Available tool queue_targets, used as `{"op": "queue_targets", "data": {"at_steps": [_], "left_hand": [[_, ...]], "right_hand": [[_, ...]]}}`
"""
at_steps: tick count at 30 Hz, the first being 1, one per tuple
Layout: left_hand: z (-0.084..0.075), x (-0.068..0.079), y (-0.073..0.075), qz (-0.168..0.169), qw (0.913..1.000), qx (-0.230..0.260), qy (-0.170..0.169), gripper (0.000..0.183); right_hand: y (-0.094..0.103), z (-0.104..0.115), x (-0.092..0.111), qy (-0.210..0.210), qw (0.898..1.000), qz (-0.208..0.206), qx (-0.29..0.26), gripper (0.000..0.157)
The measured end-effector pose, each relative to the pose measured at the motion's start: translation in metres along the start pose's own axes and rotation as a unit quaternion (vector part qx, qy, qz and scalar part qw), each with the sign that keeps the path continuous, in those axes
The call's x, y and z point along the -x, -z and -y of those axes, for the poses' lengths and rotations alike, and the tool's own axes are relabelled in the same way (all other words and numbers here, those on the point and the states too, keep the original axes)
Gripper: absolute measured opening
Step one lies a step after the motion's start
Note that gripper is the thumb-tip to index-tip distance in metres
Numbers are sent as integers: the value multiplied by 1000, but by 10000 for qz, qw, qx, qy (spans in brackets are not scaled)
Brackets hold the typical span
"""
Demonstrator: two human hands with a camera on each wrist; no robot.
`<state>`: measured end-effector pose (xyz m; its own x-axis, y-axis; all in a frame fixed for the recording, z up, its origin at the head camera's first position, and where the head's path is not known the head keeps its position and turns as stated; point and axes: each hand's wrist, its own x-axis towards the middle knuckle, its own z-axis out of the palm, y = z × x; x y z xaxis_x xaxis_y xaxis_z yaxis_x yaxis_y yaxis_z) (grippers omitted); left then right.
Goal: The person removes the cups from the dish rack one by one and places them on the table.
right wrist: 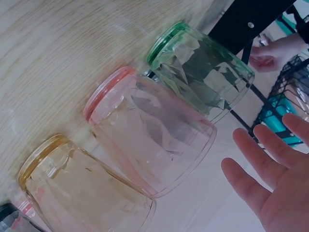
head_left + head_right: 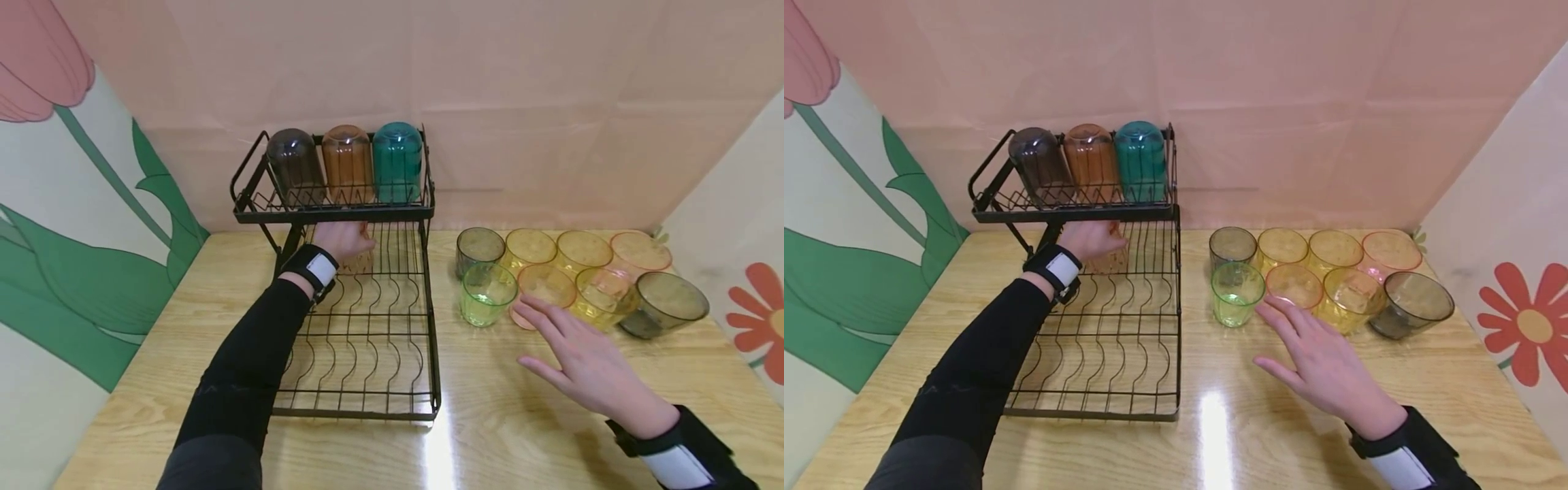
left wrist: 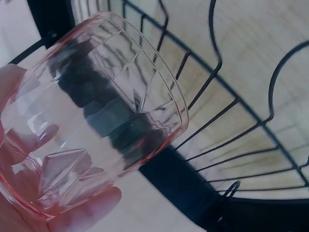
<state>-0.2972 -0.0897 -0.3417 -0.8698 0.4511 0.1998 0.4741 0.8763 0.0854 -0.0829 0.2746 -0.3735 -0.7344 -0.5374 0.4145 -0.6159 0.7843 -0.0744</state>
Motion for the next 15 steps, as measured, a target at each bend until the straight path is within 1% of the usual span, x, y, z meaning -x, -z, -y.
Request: {"op": "queue_targets", "data": {"at_steps": [4,6,8,11,15], "left_hand": [[-2,2,11,318,9995,-55,26,27],[-3,3,16,352,9994,-58,-32,27],[-5,5,19,316,9994,-49,-112,28],[-7,8,22,174,9994,-158,-261,28],[-10,13,26,147,9995,-190,-218,28]], "right_hand": [[0,1,-1,55,10000,-44,-26,69],[0,1,-1,97,9999,-91,-31,69],[0,2,-2,130,9998,-126,-34,69],[0,3,-3,158,9998,-152,-31,69],[0,6,-5,185,9997,-162,-51,69]]}}
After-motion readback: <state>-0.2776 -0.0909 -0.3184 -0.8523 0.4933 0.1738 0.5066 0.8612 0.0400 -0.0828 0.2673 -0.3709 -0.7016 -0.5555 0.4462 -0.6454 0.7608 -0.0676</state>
